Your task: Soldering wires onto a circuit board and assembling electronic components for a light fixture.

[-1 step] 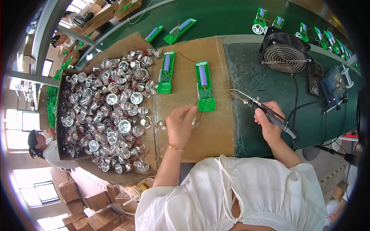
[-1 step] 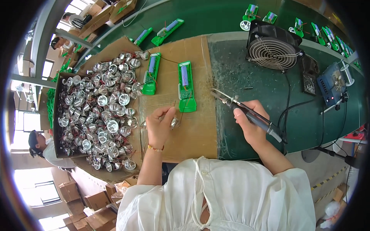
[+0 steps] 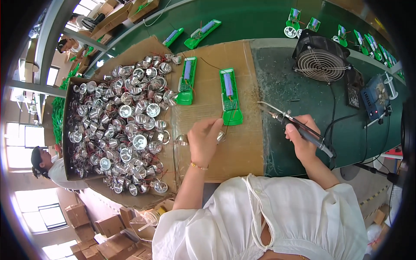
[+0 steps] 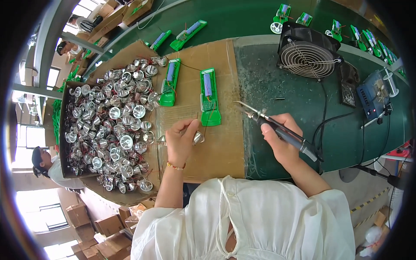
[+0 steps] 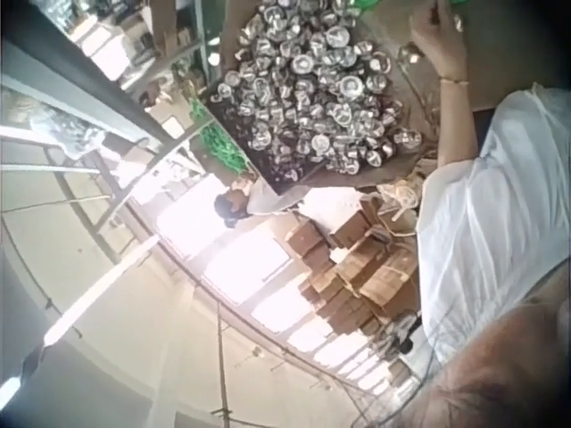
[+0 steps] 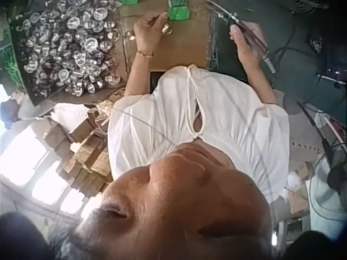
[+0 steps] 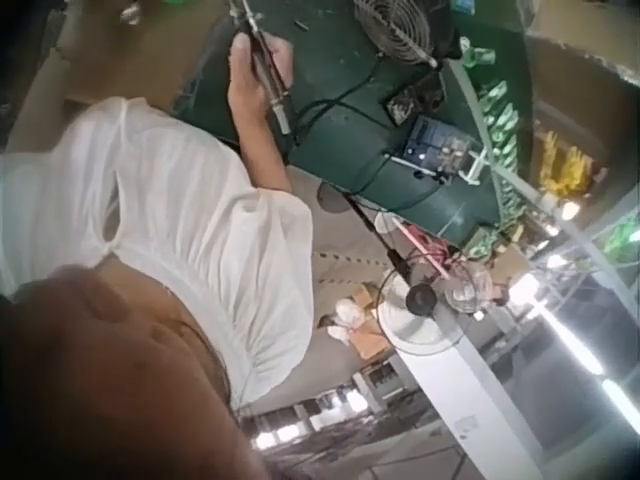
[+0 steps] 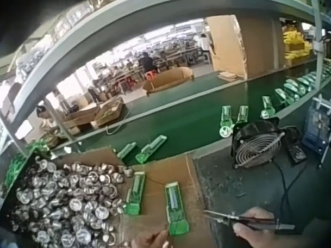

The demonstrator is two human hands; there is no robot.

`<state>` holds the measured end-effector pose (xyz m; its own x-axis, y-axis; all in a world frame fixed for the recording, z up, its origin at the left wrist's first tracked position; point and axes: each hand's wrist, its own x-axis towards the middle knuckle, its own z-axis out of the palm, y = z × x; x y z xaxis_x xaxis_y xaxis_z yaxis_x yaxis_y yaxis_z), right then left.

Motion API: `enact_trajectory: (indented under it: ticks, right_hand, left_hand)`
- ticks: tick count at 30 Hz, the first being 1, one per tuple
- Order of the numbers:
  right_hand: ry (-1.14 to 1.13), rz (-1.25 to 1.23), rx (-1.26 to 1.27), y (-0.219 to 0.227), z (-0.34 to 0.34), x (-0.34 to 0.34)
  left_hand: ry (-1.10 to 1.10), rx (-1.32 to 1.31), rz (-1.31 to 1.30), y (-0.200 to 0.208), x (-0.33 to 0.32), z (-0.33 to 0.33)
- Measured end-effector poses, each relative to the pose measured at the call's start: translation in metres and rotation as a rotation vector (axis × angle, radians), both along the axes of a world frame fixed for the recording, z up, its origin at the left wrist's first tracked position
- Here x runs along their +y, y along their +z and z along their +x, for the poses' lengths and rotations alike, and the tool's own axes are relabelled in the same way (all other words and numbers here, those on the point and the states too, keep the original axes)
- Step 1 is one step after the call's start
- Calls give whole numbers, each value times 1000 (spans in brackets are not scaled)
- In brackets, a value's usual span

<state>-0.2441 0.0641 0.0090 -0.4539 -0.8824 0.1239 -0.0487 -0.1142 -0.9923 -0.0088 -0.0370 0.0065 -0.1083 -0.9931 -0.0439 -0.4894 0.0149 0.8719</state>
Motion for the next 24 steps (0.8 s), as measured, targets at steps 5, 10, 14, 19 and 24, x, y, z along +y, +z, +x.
enact_trajectory:
  ticks: [5,10,14,19,24]
  right_hand:
    - [64,-34,177,2,10,-8]
    - [90,-47,58,-4,26,-22]
    - [139,15,78,-8,24,-27]
    - [100,28,0,-7,31,-36]
    - [80,46,-84,-9,35,-43]
  left_hand:
    - [-48,49,-14,-4,-6,-12]
    - [-89,30,4,-5,-10,-17]
    - [-120,39,-7,-8,-14,-17]
    - [-123,38,51,-5,-21,-19]
    - [-120,12,78,-1,-24,-21]
